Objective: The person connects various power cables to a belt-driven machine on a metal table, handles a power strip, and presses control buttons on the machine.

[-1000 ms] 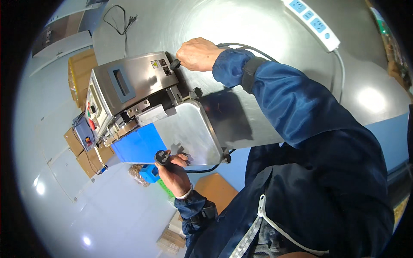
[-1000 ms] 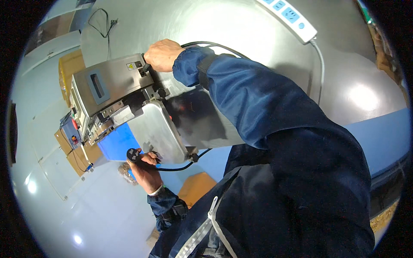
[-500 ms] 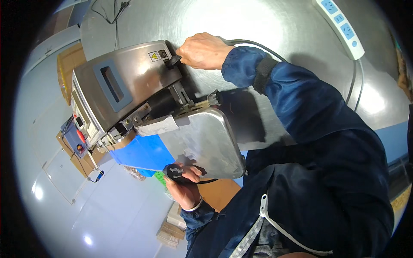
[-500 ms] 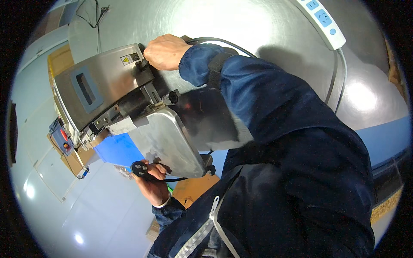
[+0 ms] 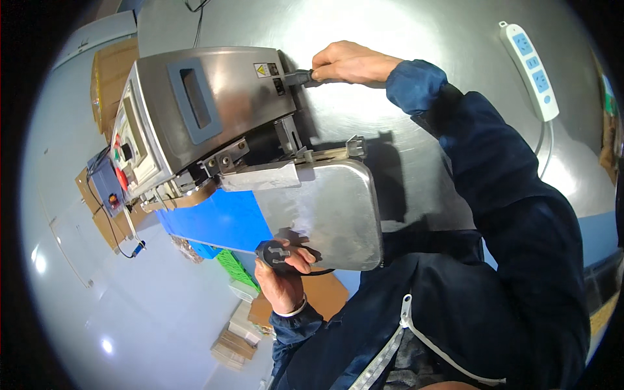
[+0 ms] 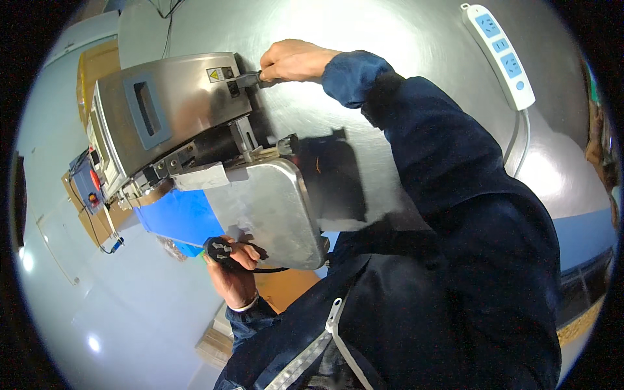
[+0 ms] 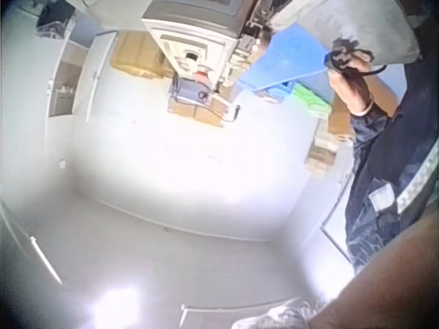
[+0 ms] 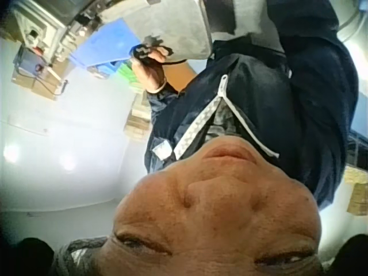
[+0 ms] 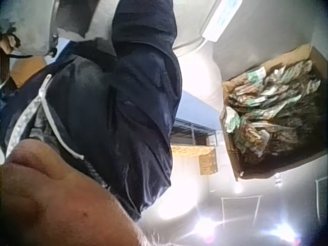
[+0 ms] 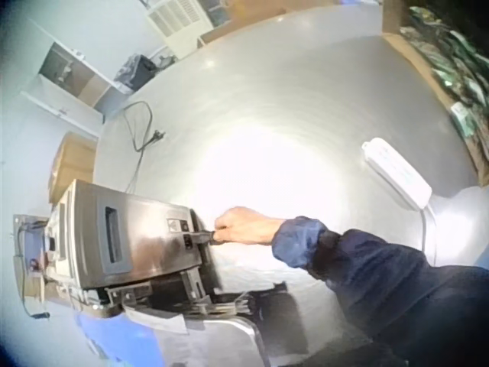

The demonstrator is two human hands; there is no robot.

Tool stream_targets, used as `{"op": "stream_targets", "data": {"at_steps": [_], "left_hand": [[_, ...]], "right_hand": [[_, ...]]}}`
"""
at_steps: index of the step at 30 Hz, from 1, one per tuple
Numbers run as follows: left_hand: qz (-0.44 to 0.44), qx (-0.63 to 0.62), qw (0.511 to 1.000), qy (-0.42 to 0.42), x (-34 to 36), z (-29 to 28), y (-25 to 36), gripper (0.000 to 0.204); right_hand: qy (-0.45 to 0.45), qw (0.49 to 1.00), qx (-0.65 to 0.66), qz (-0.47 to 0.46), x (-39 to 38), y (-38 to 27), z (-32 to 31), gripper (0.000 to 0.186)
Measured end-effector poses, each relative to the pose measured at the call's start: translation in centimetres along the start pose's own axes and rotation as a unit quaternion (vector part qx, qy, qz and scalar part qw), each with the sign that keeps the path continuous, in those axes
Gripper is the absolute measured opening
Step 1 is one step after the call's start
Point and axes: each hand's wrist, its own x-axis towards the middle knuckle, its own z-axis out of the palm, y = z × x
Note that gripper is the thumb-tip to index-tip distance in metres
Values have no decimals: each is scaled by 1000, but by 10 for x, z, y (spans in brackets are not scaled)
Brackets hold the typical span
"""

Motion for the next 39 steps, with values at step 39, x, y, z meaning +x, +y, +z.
{"op": "stream_targets", "data": {"at_steps": [39], "left_hand": [[-4, 1, 1000, -8, 2, 3, 0, 47]], "right_hand": [[42, 997, -2, -59, 19, -2, 20, 26]]}}
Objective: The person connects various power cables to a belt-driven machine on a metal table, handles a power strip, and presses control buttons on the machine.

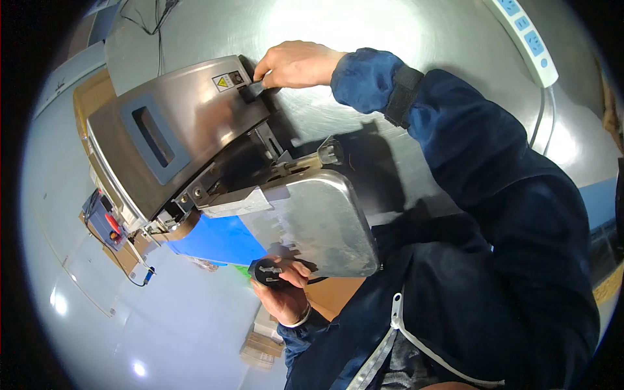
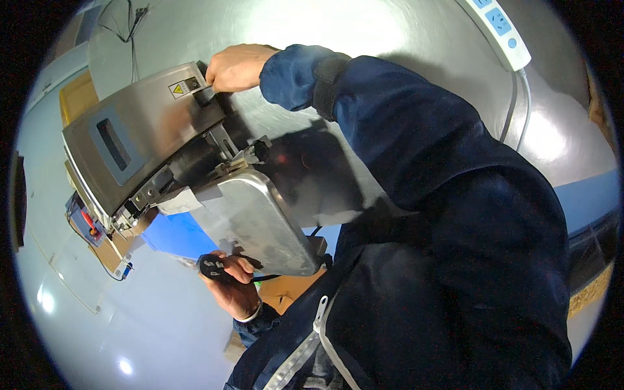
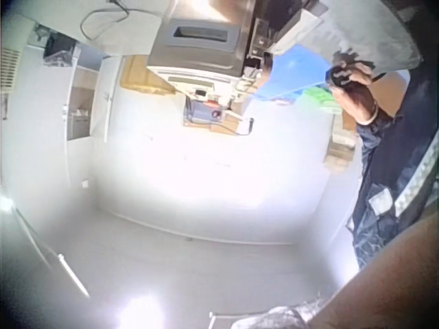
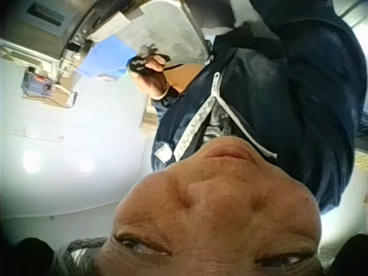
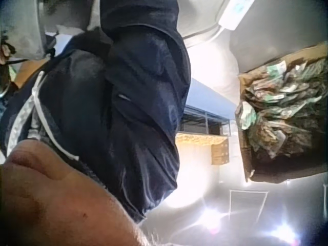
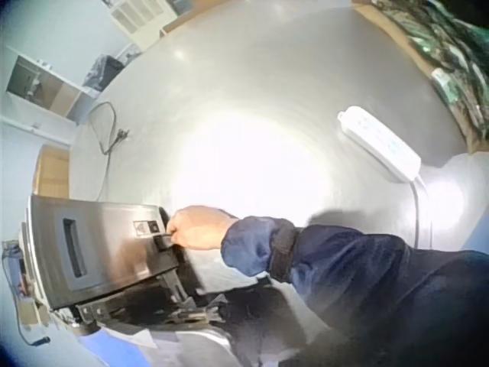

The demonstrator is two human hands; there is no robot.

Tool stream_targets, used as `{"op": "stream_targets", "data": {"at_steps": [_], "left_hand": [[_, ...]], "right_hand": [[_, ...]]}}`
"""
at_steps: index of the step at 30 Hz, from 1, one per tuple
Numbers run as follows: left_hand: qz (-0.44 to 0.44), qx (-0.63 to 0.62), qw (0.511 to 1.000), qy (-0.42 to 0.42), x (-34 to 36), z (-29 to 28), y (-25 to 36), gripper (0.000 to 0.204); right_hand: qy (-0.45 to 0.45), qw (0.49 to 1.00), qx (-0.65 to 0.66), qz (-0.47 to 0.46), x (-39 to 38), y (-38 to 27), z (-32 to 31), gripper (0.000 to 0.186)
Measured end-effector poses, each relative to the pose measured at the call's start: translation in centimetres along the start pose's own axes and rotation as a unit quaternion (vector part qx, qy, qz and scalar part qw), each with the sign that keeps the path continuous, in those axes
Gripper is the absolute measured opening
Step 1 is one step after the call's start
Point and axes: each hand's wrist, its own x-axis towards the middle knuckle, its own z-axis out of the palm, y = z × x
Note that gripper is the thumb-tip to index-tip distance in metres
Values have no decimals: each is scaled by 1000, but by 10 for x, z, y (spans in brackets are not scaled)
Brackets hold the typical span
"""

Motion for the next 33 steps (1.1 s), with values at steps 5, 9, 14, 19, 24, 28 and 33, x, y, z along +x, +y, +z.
{"op": "stream_targets", "data": {"at_steps": [5, 9, 14, 19, 24, 28, 33], "left_hand": [[8, 12, 1000, 1, 1, -2, -3, 47], [9, 15, 1000, 1, 0, -3, -2, 47], [10, 11, 1000, 13, -3, -5, 0, 50], [-18, 32, 999, -1, -1, 1, 4, 50], [-11, 41, 999, 34, -2, 1, 1, 50], [-21, 33, 999, 28, -1, -2, 1, 52], [-57, 9, 998, 22, 4, -9, 3, 54]], "right_hand": [[-44, 995, -84, 27, 9, -8, 1, 28], [-29, 998, -34, 38, 13, -2, 6, 27], [-20, 998, -19, 52, 23, -9, 14, 27], [-36, 996, 27, 81, 22, -13, 2, 28], [-52, 998, 16, 32, 23, -4, 9, 30], [-86, 992, 45, 75, 17, -13, -2, 28], [-89, 976, 184, 76, 25, -6, 2, 25]]}}
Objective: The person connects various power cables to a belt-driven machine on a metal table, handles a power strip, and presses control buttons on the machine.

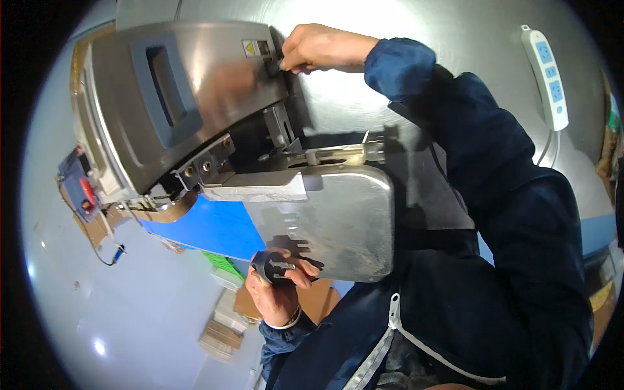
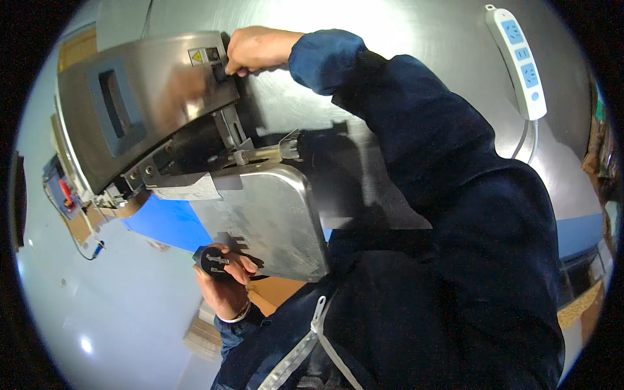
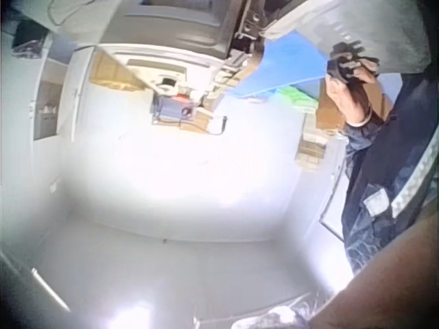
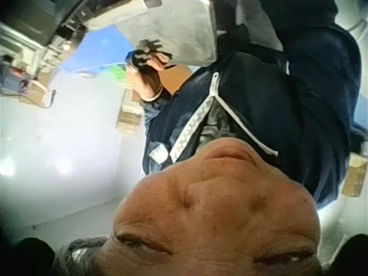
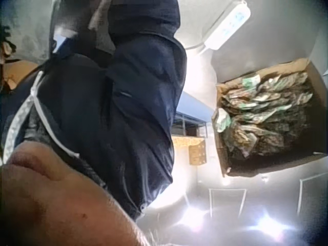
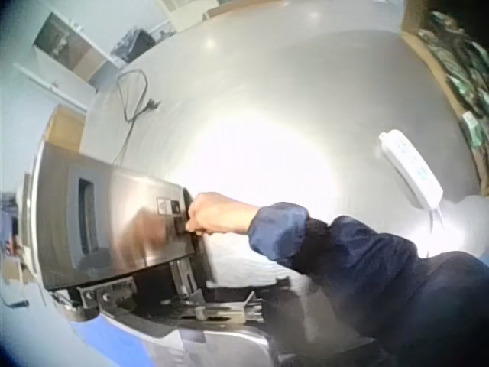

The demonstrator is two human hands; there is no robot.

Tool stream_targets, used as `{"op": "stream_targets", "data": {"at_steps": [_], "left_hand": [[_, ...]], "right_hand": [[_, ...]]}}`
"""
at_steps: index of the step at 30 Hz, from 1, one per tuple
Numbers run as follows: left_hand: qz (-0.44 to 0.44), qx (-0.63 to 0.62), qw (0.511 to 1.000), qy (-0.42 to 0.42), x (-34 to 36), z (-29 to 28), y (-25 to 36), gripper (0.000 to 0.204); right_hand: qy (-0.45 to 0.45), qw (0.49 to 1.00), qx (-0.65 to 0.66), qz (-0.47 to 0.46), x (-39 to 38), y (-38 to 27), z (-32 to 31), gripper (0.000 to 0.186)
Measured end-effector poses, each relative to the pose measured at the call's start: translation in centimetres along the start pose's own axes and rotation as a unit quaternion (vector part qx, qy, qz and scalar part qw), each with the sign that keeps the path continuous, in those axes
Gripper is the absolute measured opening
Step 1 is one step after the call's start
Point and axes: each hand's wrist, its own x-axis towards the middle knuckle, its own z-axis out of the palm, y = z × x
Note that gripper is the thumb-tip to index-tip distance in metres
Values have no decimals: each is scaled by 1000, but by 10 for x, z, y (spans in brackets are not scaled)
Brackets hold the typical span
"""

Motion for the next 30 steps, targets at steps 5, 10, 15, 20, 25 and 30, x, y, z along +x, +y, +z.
{"op": "stream_targets", "data": {"at_steps": [5, 10, 15, 20, 25, 30], "left_hand": [[-2, 15, 1000, -11, -5, 1, 6, 52], [9, 0, 1000, -25, 4, 10, 2, 48], [38, -47, 998, 5, -29, 18, 10, 47], [65, -22, 998, 10, -82, 76, 35, 43], [38, 62, 995, -74, -127, 144, 49, 26], [66, 71, 981, -169, -154, 185, 19, 28]], "right_hand": [[-4, 1000, 4, 0, 4, -2, 5, 22], [-10, 973, -224, 62, -16, -13, -15, 32], [249, 879, -358, -190, -145, -47, -61, 38], [149, 946, -249, -145, -280, -102, -34, 22], [155, 869, -292, -369, -366, -148, 20, 39], [-45, 905, -383, -180, -420, -141, 10, 33]]}}
